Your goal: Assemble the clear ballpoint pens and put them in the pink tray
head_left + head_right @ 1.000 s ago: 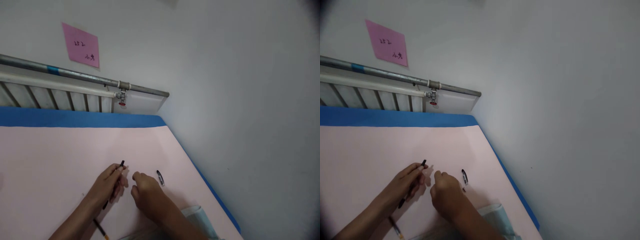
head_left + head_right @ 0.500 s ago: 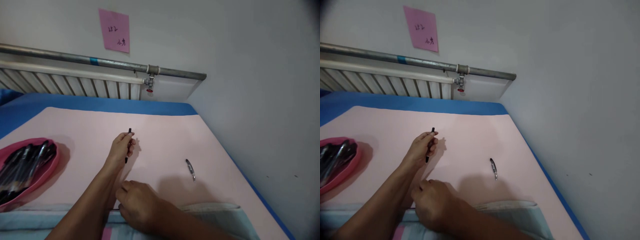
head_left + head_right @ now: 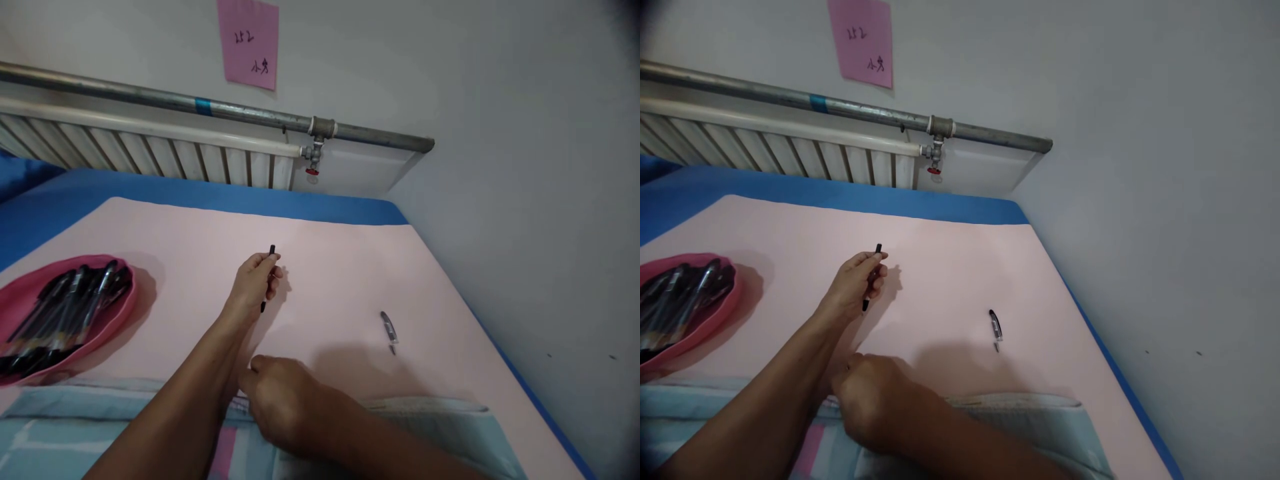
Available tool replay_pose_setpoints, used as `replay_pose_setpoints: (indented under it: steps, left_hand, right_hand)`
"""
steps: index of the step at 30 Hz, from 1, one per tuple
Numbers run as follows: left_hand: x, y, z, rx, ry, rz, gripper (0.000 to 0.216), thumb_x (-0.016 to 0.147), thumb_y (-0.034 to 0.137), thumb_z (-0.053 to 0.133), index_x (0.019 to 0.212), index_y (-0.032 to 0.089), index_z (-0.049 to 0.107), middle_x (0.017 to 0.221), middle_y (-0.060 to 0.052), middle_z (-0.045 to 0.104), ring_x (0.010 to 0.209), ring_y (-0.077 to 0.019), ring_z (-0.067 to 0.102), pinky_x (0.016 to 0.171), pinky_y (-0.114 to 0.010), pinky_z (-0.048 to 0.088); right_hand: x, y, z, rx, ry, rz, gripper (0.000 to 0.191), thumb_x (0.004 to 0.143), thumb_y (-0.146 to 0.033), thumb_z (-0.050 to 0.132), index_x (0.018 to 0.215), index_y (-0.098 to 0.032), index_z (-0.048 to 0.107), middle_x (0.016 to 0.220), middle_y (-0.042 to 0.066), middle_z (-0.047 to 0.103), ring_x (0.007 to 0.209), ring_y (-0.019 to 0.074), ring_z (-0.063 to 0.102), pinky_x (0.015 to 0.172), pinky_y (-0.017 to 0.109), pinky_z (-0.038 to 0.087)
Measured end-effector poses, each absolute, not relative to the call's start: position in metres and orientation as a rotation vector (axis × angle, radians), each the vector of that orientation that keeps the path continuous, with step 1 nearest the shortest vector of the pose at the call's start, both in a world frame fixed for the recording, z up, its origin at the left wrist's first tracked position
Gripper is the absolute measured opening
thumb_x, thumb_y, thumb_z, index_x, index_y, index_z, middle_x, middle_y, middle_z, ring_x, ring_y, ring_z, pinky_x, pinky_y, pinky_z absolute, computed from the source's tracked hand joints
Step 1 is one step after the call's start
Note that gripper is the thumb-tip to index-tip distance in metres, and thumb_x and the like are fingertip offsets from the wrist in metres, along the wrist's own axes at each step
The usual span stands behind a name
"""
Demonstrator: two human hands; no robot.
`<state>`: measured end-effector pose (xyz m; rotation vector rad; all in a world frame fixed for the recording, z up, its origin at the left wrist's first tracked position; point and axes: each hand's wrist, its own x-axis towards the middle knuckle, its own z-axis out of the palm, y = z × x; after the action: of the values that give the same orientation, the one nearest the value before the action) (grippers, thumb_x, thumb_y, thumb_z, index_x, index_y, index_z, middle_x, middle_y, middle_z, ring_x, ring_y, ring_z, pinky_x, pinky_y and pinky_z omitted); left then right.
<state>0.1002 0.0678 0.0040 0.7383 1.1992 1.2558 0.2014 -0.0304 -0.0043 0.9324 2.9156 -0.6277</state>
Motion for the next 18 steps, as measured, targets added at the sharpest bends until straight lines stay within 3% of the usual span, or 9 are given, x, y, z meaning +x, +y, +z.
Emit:
replay_pose_setpoints:
  steps: [9,18]
  left_hand:
    - [0.099,0.068,0.002,0.760,1.188,1.259,0.018,0.074,0.029,0.055,0.086,0.015,0.055,0.060,0.002,0.052,0.038,-0.0038,0.040,0.033,-0.016,0.024]
    - [0.100,0.067,0.003,0.770,1.200,1.249,0.018,0.073,0.028,0.055,0.085,0.015,0.055,0.060,0.002,0.052,0.038,-0.0040,0.040,0.033,-0.016,0.024]
  right_hand:
    - [0.206,-0.029,0.004,0.935,2.939,-0.607,0.013,0.079,-0.021,0.046,0.078,-0.016,0.058,0.072,0.002,0.058,0.058,0.0130,0.052,0.048,0.022,0.036]
    - [0.196,-0.037,-0.005,0.939,2.955,-0.333,0.014,0.067,-0.011,0.052,0.080,-0.013,0.056,0.073,0.007,0.059,0.059,0.0183,0.054,0.044,0.026,0.039]
